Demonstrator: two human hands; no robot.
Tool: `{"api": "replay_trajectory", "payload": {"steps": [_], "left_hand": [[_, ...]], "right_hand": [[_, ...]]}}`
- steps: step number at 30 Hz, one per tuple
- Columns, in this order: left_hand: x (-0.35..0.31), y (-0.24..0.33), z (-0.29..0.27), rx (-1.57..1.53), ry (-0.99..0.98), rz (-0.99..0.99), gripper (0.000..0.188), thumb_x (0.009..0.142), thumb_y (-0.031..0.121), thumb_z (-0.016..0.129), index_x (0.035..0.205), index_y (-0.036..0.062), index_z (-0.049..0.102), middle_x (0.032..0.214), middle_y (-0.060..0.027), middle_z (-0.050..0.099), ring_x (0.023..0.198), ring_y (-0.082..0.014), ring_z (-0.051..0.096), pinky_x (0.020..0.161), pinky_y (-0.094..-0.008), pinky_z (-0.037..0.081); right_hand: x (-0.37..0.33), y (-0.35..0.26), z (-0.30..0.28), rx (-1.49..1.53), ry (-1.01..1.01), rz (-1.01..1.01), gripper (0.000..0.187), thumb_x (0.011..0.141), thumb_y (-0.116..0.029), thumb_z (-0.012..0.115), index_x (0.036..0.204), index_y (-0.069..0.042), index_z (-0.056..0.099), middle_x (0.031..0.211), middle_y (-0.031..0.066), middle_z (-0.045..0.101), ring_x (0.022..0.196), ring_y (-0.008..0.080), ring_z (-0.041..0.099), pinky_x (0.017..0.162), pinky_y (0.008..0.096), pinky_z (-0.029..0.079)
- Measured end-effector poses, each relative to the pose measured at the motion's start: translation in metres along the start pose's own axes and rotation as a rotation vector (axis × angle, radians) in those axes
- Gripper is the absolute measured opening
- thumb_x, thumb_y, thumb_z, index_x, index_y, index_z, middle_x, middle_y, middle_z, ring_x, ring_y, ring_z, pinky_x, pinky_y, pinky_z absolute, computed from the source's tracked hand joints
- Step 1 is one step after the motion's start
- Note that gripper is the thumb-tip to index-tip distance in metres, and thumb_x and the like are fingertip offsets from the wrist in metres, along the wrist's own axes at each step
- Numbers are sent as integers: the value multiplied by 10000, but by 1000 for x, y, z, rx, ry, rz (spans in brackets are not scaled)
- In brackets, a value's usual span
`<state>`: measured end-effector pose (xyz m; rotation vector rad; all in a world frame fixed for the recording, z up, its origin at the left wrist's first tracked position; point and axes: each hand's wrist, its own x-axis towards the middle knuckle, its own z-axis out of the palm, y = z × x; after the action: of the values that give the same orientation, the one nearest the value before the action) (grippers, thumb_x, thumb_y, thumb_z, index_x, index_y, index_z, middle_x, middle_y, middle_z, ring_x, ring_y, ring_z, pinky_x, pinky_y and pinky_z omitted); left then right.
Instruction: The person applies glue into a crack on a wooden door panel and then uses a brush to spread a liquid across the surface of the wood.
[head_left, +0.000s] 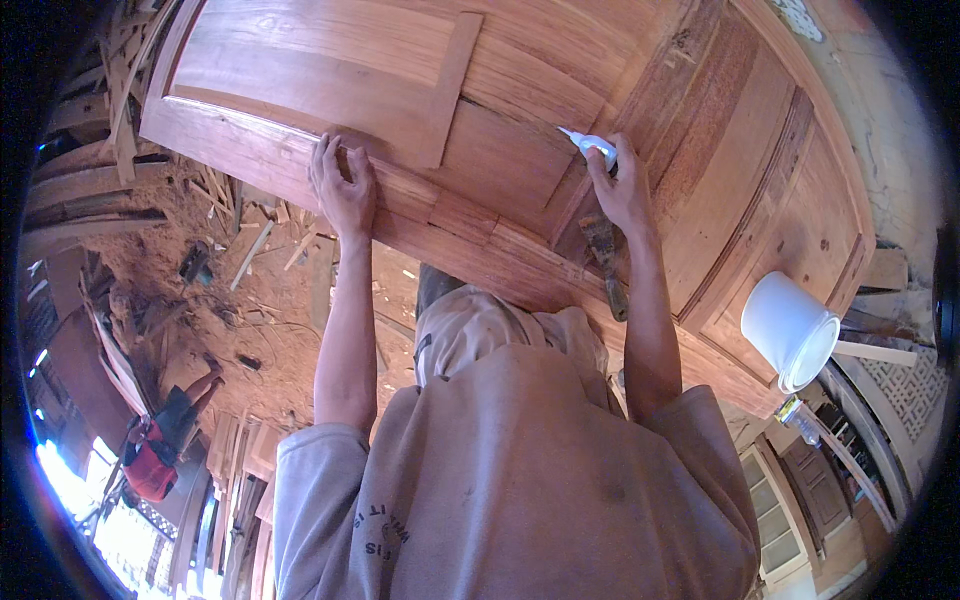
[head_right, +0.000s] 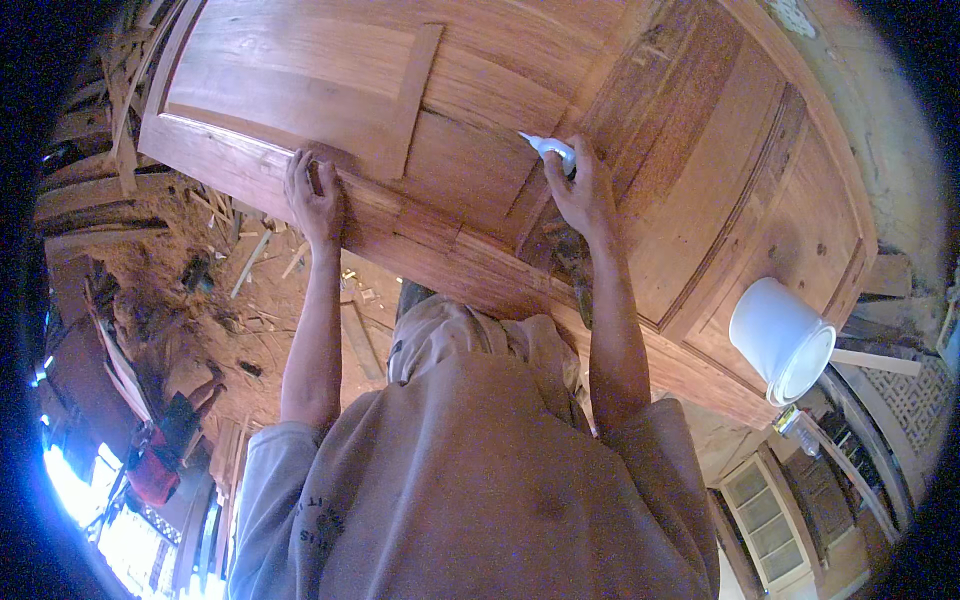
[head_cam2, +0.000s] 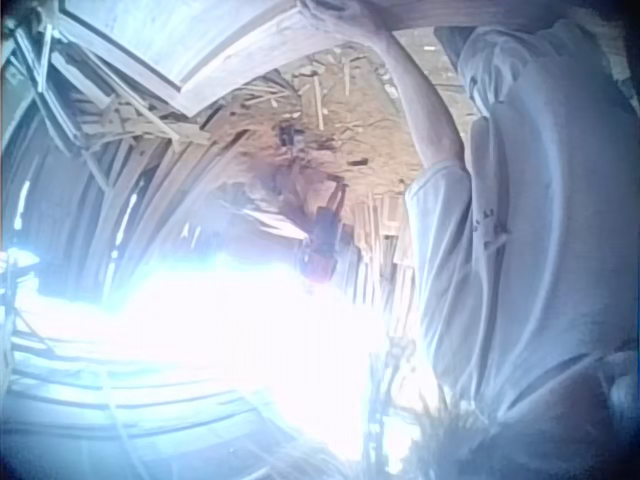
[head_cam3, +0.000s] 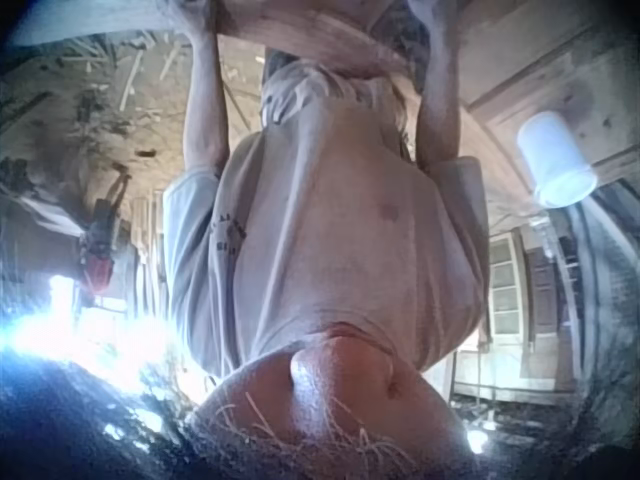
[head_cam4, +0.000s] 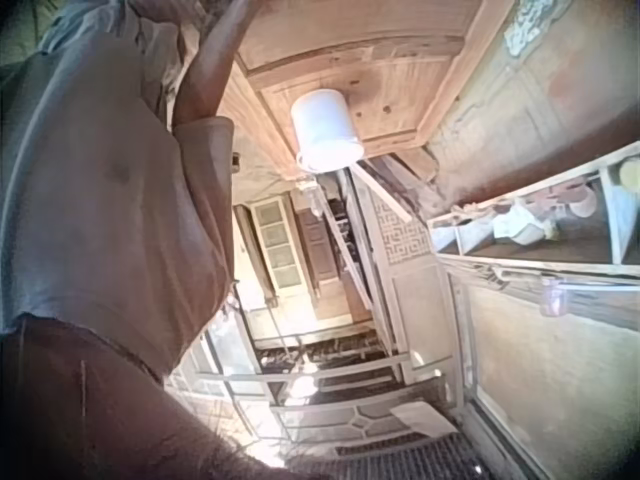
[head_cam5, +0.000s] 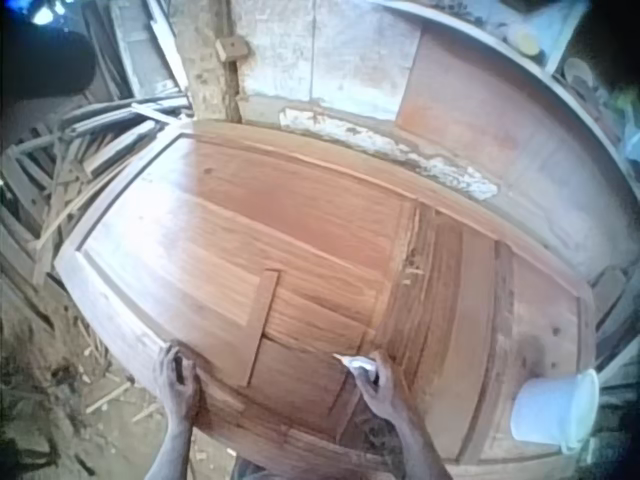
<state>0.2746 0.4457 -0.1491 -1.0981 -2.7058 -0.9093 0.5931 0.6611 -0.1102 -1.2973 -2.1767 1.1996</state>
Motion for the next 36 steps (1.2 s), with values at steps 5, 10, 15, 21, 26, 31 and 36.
{"api": "replay_trajectory", "payload": {"steps": [5,10,15,21,26,31,36], "left_hand": [[0,0,0,5,8,10,412,914,300,657,1231,42,606,1372,-149,555,1321,-342,457,1124,-458,319],[0,2,-1,3,5,5,403,909,292,662,1225,46,612,1372,-145,556,1321,-338,460,1124,-454,321],[0,1,0,-1,5,-1,392,901,291,663,1203,43,632,1366,-145,562,1331,-338,453,1131,-456,316],[-1,-1,2,26,3,-13,401,905,309,651,1206,44,636,1370,-136,563,1342,-329,446,1140,-458,303],[0,-2,2,34,4,-7,395,902,307,659,1203,52,639,1373,-132,564,1340,-321,451,1138,-458,302],[0,-3,3,31,10,-2,390,900,306,662,1201,60,640,1372,-131,566,1335,-316,458,1136,-458,302],[0,-1,1,26,3,-13,385,903,304,661,1203,64,641,1382,-123,559,1345,-311,451,1142,-468,289]], "right_hand": [[2,3,1,-13,-15,14,281,965,-306,620,1014,-37,558,831,164,622,735,285,624,639,393,474],[3,4,3,-28,2,-6,277,964,-306,620,1017,-41,559,835,169,624,740,278,628,647,398,479],[3,2,4,-43,-14,10,282,964,-313,621,1007,-42,556,817,167,626,719,289,628,637,409,480],[5,-7,5,-43,-1,-14,265,991,-280,586,969,-20,536,765,103,533,678,196,489,623,390,427],[7,-8,5,-24,-42,40,262,993,-269,584,967,-14,531,765,108,532,667,193,486,614,383,426],[10,-2,8,-51,-15,-13,261,976,-294,609,999,-43,543,796,156,607,688,270,600,623,401,471],[11,-8,11,-11,-17,-33,250,997,-255,585,972,-13,527,786,110,535,692,187,501,626,365,434]]}}
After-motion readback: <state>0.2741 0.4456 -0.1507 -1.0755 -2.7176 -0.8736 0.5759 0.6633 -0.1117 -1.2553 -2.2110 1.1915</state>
